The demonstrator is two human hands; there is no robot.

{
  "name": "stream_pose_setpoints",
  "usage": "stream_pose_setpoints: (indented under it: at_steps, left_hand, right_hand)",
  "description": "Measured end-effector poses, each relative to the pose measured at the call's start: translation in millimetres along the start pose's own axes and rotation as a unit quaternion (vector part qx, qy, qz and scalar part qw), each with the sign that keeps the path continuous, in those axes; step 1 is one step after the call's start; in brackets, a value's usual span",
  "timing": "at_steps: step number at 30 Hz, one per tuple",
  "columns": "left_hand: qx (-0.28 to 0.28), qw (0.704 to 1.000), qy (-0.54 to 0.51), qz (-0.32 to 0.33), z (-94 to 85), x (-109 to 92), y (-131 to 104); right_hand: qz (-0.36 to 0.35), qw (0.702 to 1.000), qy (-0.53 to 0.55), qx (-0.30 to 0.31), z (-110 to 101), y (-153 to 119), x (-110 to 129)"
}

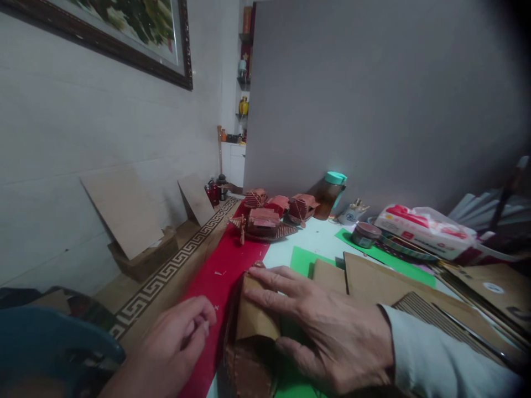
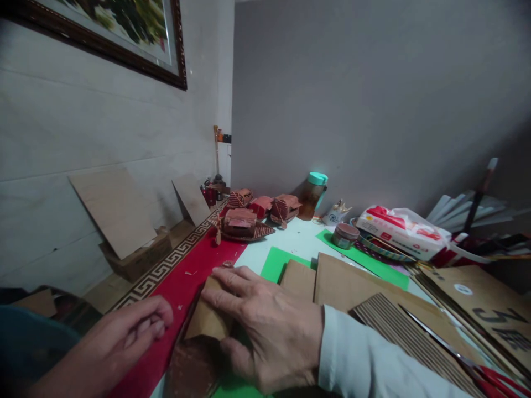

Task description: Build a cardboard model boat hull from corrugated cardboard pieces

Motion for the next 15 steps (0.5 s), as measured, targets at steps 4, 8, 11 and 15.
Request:
stream_pose_setpoints:
  at_steps: [4, 8, 11, 15]
  left_hand:
    - [-0.072, 0.996, 0.047, 0.035, -13.5, -5, 2]
    - [-0.156, 0.973, 0.061, 0.157, -14.1, -21, -4]
    - [-0.206, 0.94, 0.087, 0.259, -9.2, -35, -10]
    - [-0.208, 0.92, 0.115, 0.312, -3.8, -43, -9]
  right_hand:
    - [0.004, 1.0, -0.015, 0.012, 1, 3, 1]
    - [0.003, 1.0, -0.017, 0.015, 1, 7, 3]
    - [0.002, 1.0, -0.021, 0.001, 1, 6, 5]
    - [0.047, 0.998, -0.026, -0.014, 4, -2, 1]
Point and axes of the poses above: each hand's wrist, its own y-axis towards the middle knuckle, its own z-axis out of the palm, x = y × z, the point moved 5 cm from there along y, towards the middle knuckle, and after that the axes turned 6 degrees about -x, right-handed, at the moved point
